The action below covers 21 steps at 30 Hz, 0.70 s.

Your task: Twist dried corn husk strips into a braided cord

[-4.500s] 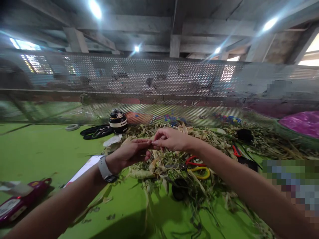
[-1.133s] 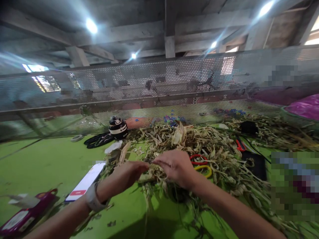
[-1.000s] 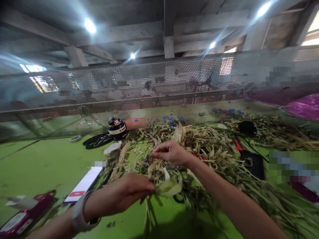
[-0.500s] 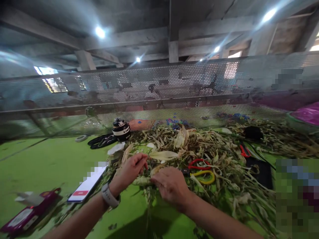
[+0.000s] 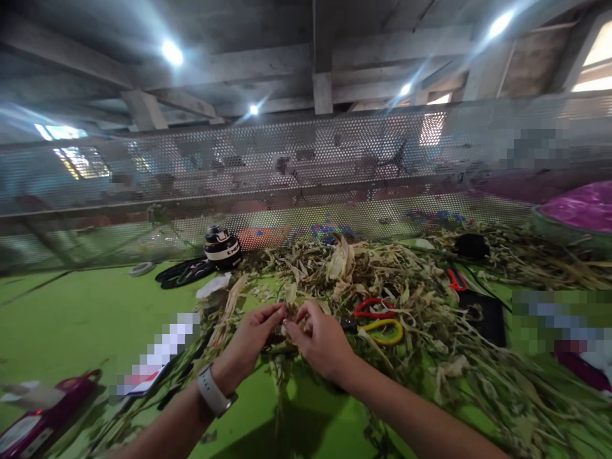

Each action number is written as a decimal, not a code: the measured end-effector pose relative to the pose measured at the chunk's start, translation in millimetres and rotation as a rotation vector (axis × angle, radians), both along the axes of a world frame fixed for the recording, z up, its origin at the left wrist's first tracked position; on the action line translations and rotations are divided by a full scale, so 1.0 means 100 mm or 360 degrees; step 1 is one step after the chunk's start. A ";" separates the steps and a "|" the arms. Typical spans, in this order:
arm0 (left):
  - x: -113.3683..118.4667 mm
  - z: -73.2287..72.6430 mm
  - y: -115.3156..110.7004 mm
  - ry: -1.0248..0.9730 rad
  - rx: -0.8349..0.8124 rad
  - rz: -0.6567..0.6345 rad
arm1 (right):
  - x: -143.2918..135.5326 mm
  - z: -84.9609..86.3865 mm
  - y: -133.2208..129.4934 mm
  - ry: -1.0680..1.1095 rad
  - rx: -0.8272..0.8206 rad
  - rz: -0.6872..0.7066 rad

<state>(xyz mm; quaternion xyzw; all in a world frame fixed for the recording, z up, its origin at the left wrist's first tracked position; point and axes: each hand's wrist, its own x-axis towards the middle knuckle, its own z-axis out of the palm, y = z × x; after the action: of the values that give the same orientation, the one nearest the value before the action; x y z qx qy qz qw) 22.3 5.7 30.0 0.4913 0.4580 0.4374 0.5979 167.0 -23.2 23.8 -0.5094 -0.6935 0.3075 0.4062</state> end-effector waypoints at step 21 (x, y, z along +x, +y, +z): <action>0.05 -0.14 -0.09 0.0399 0.0529 0.0128 | 0.02 -0.09 0.01 -0.0145 0.0240 0.0028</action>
<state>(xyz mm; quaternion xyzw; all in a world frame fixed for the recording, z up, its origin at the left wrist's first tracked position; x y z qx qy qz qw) 26.9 -3.1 16.4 0.6150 0.4696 0.4658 0.4292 168.9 -21.8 14.9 -0.4848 -0.7369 0.2344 0.4087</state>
